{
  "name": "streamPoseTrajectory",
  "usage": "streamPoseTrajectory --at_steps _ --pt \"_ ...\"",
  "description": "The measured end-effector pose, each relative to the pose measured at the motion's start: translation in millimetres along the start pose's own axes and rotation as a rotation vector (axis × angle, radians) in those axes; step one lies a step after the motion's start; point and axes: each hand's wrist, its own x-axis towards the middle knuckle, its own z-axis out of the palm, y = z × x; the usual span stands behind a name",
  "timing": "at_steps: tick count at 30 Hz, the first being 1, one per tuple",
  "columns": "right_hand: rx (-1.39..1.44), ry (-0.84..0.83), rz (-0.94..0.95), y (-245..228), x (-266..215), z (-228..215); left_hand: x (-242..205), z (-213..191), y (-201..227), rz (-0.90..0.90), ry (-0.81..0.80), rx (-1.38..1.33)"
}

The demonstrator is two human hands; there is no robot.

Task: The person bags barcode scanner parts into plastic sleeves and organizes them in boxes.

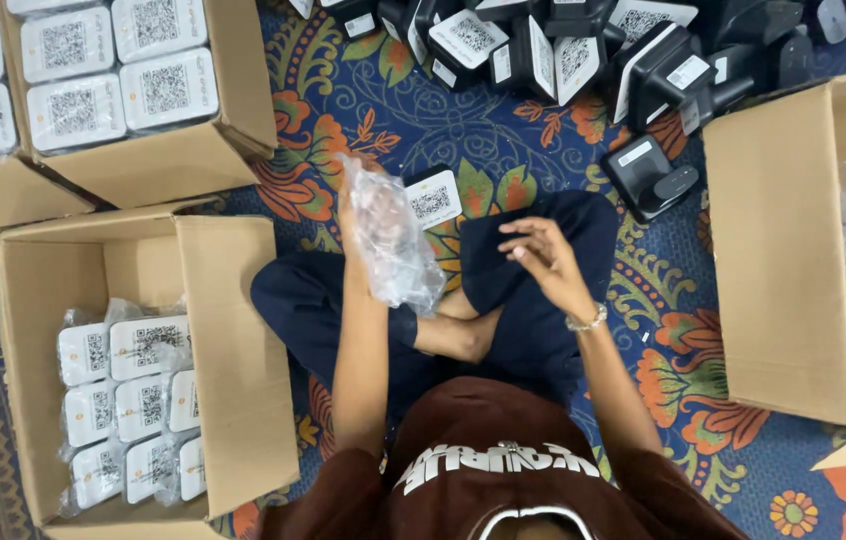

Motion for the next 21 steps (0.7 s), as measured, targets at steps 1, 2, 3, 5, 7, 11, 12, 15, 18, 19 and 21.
streamPoseTrajectory --at_steps 1,2,3,5,7,11,12,15,18,19,21 --pt "0.007 -0.002 0.007 9 -7 10 -3 -2 -1 -0.008 0.020 -0.010" --pt "0.046 -0.025 0.040 18 -14 20 -6 -4 -1 -0.015 0.041 -0.021" --pt "0.082 -0.049 0.062 26 -15 28 -4 -4 1 -0.012 0.054 -0.032" --pt "0.086 -0.069 0.043 23 -8 42 -1 -3 2 -0.012 0.081 -0.055" --pt "0.089 -0.082 0.030 15 -5 55 -1 -2 2 -0.022 0.107 -0.079" --pt "0.216 -0.228 -0.029 7 -3 73 -1 -1 0 -0.029 0.167 -0.135" --pt "0.274 -0.231 -0.046 10 -6 78 -2 -2 1 -0.029 0.188 -0.149" --pt "0.269 -0.214 -0.152 16 -9 95 -2 -7 5 -0.024 0.242 -0.186" --pt "0.245 -0.114 -0.343 26 -14 105 -4 -8 6 -0.027 0.294 -0.227" --pt "0.244 -0.113 -0.344 28 -15 104 -3 -6 6 -0.028 0.307 -0.244" --pt "0.182 0.053 -0.400 33 -15 102 0 -3 6 -0.030 0.331 -0.276"
